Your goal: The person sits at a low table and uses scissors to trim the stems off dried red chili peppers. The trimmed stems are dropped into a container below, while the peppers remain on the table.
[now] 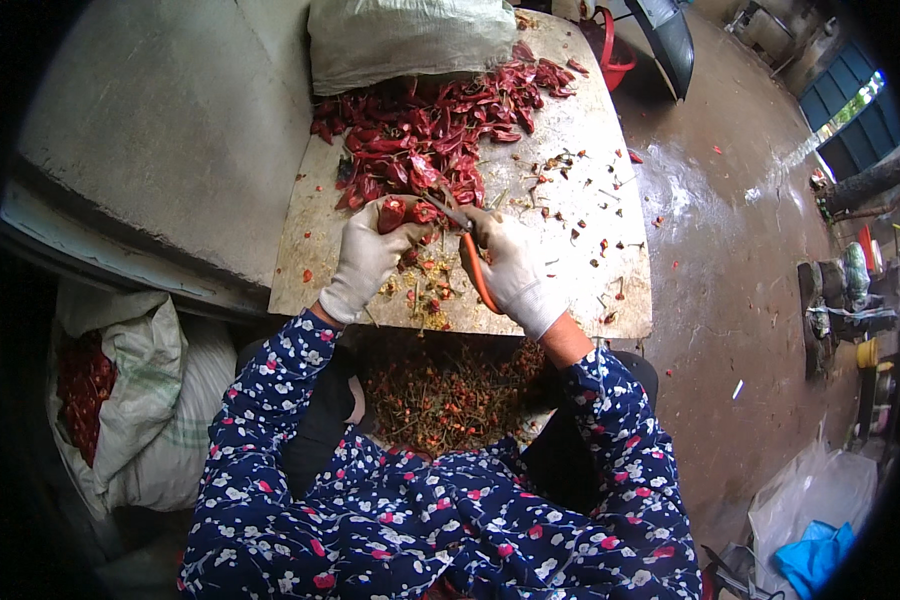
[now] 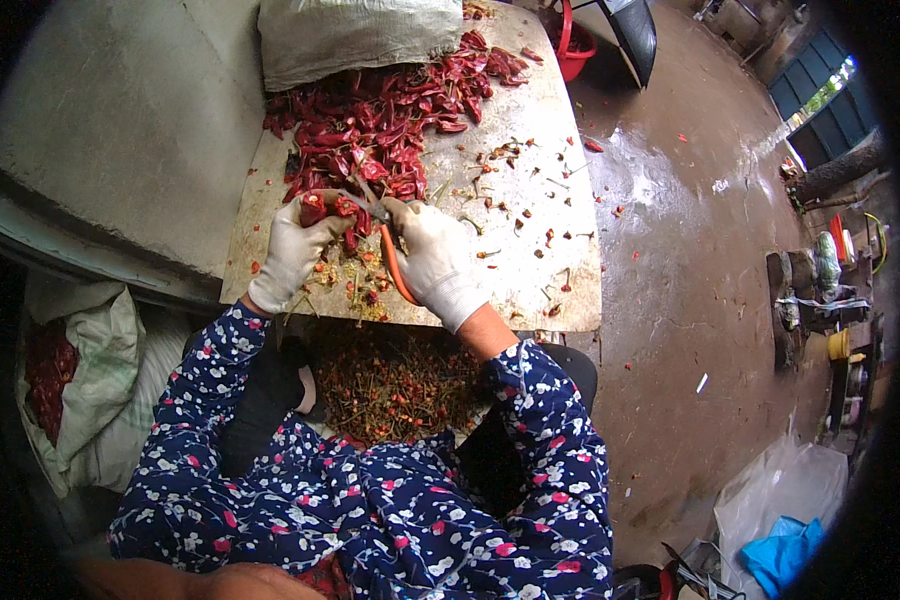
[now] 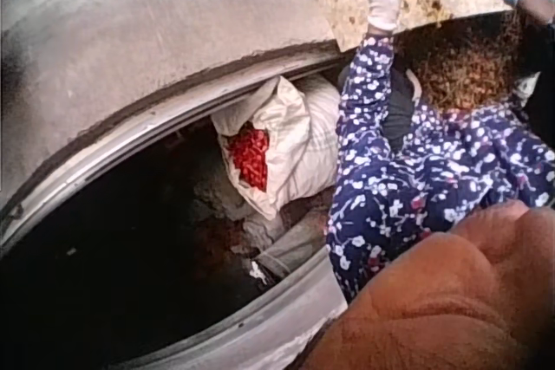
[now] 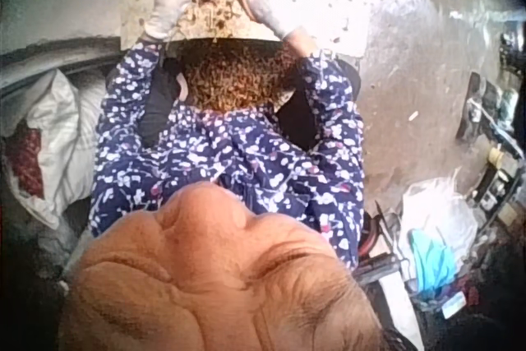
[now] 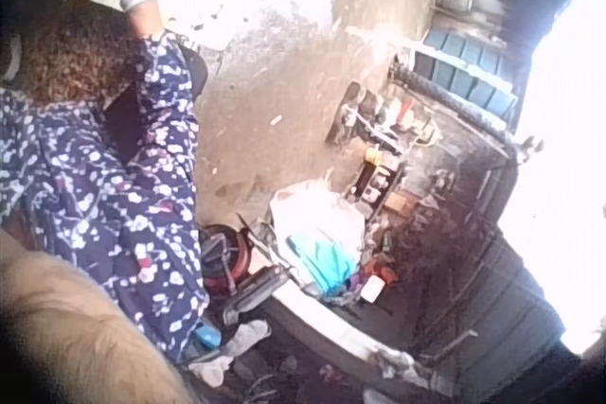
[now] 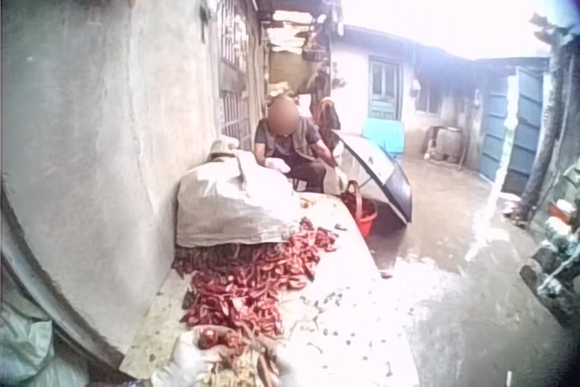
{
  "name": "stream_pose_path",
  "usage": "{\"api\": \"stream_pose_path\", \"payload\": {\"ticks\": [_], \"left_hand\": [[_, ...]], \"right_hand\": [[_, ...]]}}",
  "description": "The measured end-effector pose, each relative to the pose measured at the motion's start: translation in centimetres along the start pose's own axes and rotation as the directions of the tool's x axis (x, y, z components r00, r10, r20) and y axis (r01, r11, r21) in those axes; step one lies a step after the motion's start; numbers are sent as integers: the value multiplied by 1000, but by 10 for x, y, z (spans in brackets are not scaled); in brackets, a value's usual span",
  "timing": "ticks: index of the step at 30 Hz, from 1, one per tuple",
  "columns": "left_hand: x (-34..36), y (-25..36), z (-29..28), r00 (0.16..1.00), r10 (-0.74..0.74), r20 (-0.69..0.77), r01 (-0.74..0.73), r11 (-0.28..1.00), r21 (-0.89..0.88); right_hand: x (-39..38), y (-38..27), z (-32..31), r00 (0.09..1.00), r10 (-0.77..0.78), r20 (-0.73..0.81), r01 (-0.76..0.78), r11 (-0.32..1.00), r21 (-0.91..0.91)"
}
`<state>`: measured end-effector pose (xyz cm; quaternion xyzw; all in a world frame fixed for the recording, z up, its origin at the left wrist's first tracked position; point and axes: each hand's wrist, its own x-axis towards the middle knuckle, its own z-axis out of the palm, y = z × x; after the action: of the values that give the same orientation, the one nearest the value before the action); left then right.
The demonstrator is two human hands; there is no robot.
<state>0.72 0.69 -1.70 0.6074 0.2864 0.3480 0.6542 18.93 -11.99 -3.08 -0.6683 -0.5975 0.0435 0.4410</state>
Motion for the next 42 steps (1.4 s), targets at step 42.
{"api": "stream_pose_path", "payload": {"ticks": [42], "left_hand": [[-11,16,17,916,-398,60,402,911,-90]], "right_hand": [[14,8,-30,766,579,279,-308,-50,950]]}}
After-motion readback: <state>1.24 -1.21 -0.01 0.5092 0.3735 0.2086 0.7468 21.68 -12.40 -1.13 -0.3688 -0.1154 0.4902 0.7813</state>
